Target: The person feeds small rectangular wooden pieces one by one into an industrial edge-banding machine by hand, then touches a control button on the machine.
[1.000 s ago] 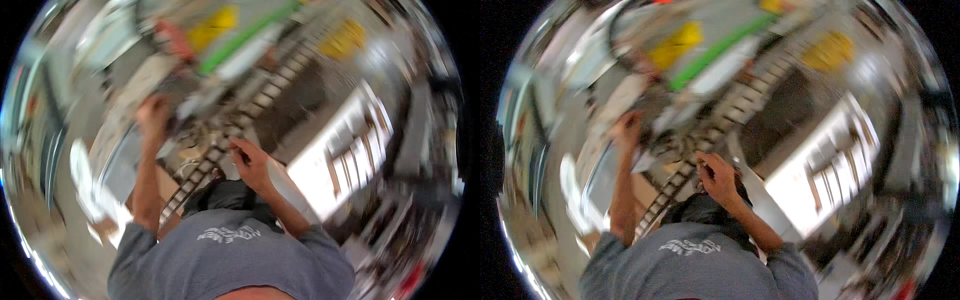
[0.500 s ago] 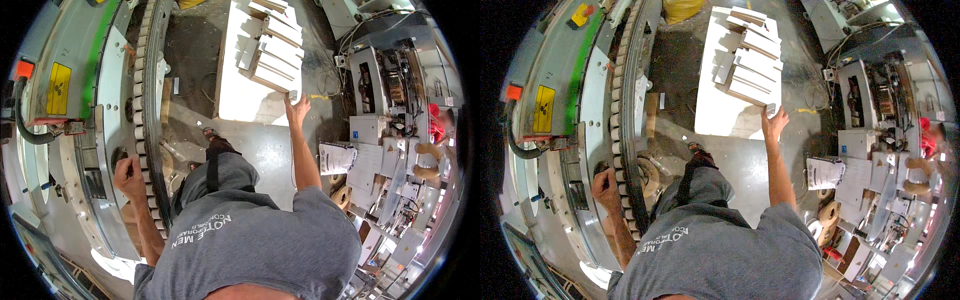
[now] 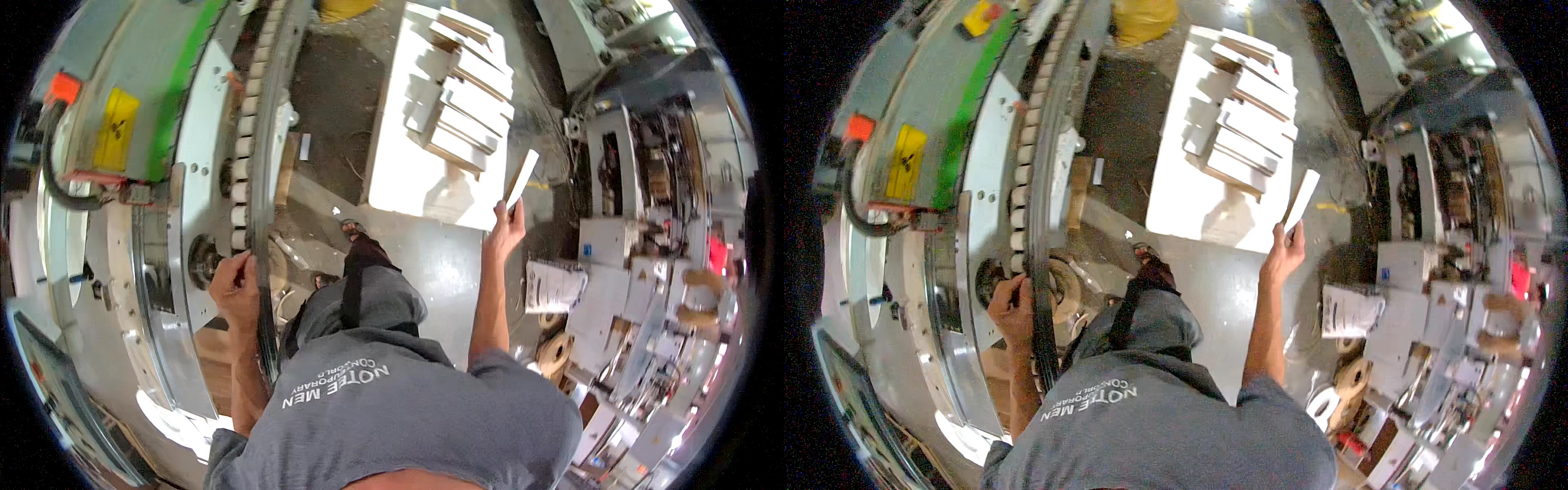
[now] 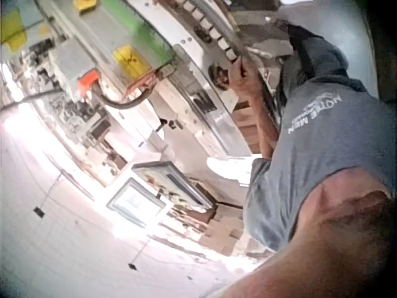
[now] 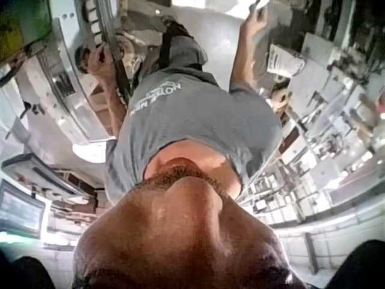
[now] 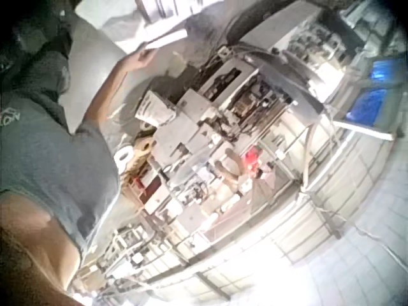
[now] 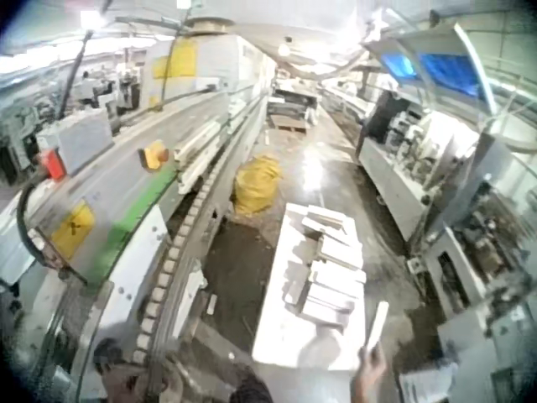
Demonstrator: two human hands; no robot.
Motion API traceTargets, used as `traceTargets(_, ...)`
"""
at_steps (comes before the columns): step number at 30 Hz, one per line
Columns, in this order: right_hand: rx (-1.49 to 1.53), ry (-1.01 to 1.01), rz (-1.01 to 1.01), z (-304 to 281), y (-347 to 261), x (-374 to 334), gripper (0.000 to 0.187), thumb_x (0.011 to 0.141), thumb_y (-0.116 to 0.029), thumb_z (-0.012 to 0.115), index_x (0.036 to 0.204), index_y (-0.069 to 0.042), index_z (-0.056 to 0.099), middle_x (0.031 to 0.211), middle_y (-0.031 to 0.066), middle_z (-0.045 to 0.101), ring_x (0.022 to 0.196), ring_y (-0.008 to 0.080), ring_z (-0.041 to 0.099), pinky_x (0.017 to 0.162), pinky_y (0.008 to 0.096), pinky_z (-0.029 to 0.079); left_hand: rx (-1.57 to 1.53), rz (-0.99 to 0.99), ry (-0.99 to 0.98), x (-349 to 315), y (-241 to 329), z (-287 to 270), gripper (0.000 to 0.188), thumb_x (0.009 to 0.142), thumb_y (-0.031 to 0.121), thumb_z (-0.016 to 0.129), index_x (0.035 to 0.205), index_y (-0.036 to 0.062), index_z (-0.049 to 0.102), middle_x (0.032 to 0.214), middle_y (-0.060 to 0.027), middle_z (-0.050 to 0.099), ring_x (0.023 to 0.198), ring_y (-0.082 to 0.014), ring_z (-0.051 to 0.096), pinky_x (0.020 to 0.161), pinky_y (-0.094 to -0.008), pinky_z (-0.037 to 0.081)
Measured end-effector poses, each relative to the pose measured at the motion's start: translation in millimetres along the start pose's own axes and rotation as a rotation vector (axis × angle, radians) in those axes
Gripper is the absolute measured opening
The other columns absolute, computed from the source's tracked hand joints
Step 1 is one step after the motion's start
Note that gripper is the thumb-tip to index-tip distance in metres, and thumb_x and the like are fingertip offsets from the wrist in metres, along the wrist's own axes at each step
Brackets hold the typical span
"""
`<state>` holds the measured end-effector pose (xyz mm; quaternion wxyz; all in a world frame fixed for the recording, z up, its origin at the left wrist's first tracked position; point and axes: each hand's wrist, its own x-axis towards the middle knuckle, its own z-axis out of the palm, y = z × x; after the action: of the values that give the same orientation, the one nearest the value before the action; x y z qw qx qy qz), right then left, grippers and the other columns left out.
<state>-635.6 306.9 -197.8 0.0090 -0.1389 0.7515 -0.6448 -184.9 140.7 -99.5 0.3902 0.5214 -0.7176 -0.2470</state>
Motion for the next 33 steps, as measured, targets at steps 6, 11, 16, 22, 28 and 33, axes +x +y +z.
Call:
traceTargets(6,-0.117,-1.189,-0.442,103.6,-122.8,-89.1,0.061,0.072,0.005,0.077,0.130,-0.003,0.061,0.121,0.0153,0.063,0.105,0.0257,0.060,0.090,0.0374,0.049,0.212,0.402,-0.166,26.9,50.8,-34.4,0.051,0.066,0.012,0.085,0.116,0.0072,0.071,0.129,-0.0122,0.063,0.126,-0.0355,0.051,0.101,-0.0475,0.043)
traceTargets(11,0.290,-1.743,-0.704,193.8,-172.6,-161.5,0.067,0.065,0.009,0.078,0.128,-0.003,0.061,0.121,0.0158,0.063,0.108,0.0361,0.060,0.089,0.0413,0.050,0.174,0.292,-0.346,13.2,26.8,-81.0,0.061,0.066,0.010,0.085,0.123,0.0095,0.065,0.125,-0.0129,0.062,0.120,-0.0357,0.055,0.098,-0.0482,0.046)
traceTargets(16,0.380,-1.511,-0.964,258.9,-202.2,-269.7,0.070,0.072,0.010,0.074,0.137,-0.003,0.052,0.128,0.0189,0.057,0.107,0.0410,0.058,0.091,0.0421,0.049,0.335,0.075,0.173,-47.3,-40.5,-132.2,0.052,0.068,0.006,0.083,0.117,0.0042,0.066,0.114,-0.0138,0.064,0.104,-0.0359,0.060,0.088,-0.0437,0.051)
traceTargets(22,0.501,-2.012,0.135,277.1,-175.8,-397.5,0.051,0.095,-0.010,0.064,0.141,0.002,0.048,0.110,0.0084,0.063,0.086,0.0121,0.063,0.072,0.0277,0.054,0.646,0.031,0.560,-50.5,-114.6,-161.3,0.048,0.069,0.010,0.083,0.114,0.0050,0.069,0.112,-0.0148,0.065,0.102,-0.0355,0.059,0.087,-0.0452,0.048)
traceTargets(28,0.432,-2.030,0.404,297.9,-189.5,-455.1,0.068,0.098,-0.013,0.058,0.150,0.010,0.023,0.110,0.0147,0.063,0.084,0.0149,0.066,0.068,0.0284,0.058,0.811,-0.094,0.649,-45.4,-116.4,-171.9,0.039,0.069,0.017,0.083,0.105,0.0086,0.072,0.111,-0.0089,0.063,0.105,-0.0342,0.055,0.088,-0.0468,0.043)
traceTargets(33,0.432,-2.012,0.326,309.0,-200.4,-465.2,0.053,0.098,-0.016,0.058,0.137,0.013,0.038,0.122,0.0174,0.055,0.091,0.0185,0.065,0.072,0.0290,0.058,0.730,-0.182,0.763,-74.6,-128.3,-183.6,0.038,0.066,0.013,0.085,0.101,0.0068,0.073,0.097,-0.0096,0.066,0.088,-0.0313,0.058,0.079,-0.0434,0.045)
